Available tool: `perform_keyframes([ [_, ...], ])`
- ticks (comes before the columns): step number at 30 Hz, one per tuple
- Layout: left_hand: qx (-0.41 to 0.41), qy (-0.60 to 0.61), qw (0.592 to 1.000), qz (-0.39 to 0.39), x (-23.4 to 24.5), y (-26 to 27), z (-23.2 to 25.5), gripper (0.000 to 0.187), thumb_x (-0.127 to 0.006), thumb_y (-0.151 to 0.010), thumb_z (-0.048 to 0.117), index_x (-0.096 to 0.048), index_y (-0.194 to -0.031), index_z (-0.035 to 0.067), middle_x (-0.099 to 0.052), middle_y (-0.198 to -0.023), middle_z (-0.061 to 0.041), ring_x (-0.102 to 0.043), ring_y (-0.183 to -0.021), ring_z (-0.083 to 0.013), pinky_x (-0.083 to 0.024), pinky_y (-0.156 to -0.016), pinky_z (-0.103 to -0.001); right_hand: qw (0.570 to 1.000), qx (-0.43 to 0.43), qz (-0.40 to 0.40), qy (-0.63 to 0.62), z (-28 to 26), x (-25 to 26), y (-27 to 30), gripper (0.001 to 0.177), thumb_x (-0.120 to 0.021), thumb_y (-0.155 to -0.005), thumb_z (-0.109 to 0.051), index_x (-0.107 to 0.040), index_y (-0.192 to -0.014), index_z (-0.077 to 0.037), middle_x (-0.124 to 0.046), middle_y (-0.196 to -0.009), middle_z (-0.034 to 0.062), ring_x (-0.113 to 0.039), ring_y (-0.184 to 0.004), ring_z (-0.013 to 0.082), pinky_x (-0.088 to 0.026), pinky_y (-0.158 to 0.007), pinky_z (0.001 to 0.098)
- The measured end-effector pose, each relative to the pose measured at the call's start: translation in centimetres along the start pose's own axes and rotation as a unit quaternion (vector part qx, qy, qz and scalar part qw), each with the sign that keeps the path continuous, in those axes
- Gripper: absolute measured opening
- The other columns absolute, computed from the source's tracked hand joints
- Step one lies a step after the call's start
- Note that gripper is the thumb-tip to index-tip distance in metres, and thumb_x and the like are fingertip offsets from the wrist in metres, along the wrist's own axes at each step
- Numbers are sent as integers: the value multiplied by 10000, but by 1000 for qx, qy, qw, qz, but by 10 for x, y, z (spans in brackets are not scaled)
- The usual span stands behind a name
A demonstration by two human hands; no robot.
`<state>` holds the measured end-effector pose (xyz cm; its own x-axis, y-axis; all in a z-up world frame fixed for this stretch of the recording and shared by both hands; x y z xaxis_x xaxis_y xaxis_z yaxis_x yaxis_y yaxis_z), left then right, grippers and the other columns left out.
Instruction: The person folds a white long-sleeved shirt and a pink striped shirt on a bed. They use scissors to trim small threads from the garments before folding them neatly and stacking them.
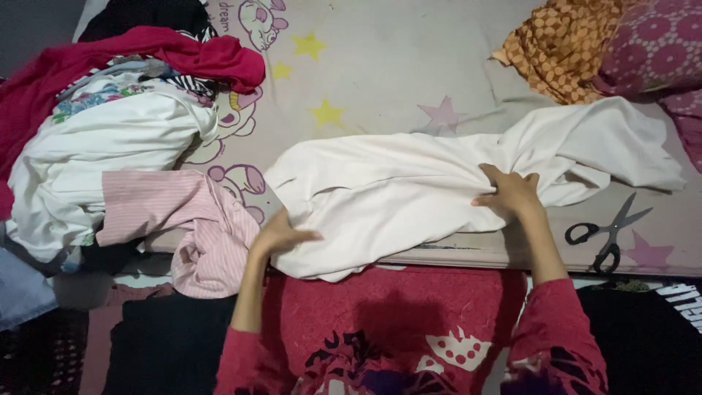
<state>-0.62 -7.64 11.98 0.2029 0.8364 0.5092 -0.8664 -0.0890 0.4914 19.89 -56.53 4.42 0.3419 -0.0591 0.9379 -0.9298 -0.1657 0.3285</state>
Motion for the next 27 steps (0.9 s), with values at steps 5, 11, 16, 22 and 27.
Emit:
perform_keyframes([
  [5,49,43,997,46,-54,-33,-17,854,-976,-608,405,-584,-1204,-63,-655,-1134,-264,-651,-1112,-417,-527,-883,-500,998,2,31,46,2,5,-16,545,-709,-890,-509,-588,-1399,-358,-809,-1115,133,-722,-1137,371,-375,-1000,538],
  [11,-184,123,954,205,5,-57,77,659,-825,-819,260,-568,-1320,-84,-648,-1208,-314,-641,-1150,-464,-533,-911,-540,967,84,194,-143,34,50,-66,423,-749,-928,-310,-671,-1268,-73,-719,-1010,300,-678,-1008,529,-486,-852,629],
  [16,-416,78,805,415,77,-197,34,503,-782,-775,-44,-543,-1214,-104,-600,-1128,-295,-609,-1096,-507,-489,-971,-574,843,140,430,-290,-8,147,1,392,-649,-873,64,-590,-1250,-28,-693,-948,291,-674,-944,538,-513,-816,585],
  [22,-461,1,862,210,99,-81,42,192,-882,-783,307,-740,-819,182,-720,-962,7,-634,-992,-204,-422,-1007,-402,877,168,437,-105,47,99,52,523,-742,-1140,-85,-544,-657,-60,-528,-617,97,-485,-601,234,-396,-722,413],
  [27,-174,-138,975,23,50,-43,-61,373,-745,-760,526,-842,-929,208,-465,-1601,23,-354,-1456,-311,-168,-1200,-571,940,101,286,156,77,17,90,270,-808,-807,-429,-791,-1075,-397,-571,-791,-38,-502,-828,203,-409,-809,327],
])
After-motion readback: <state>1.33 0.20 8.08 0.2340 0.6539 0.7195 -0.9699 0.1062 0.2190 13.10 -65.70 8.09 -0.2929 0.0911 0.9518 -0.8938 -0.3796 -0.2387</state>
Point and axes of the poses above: each hand's wrist, its own y-axis away from the middle knuckle, its own x-axis out of the back of the hand, z = x × y, the point moved 7 cm from there along -y, towards the middle knuckle
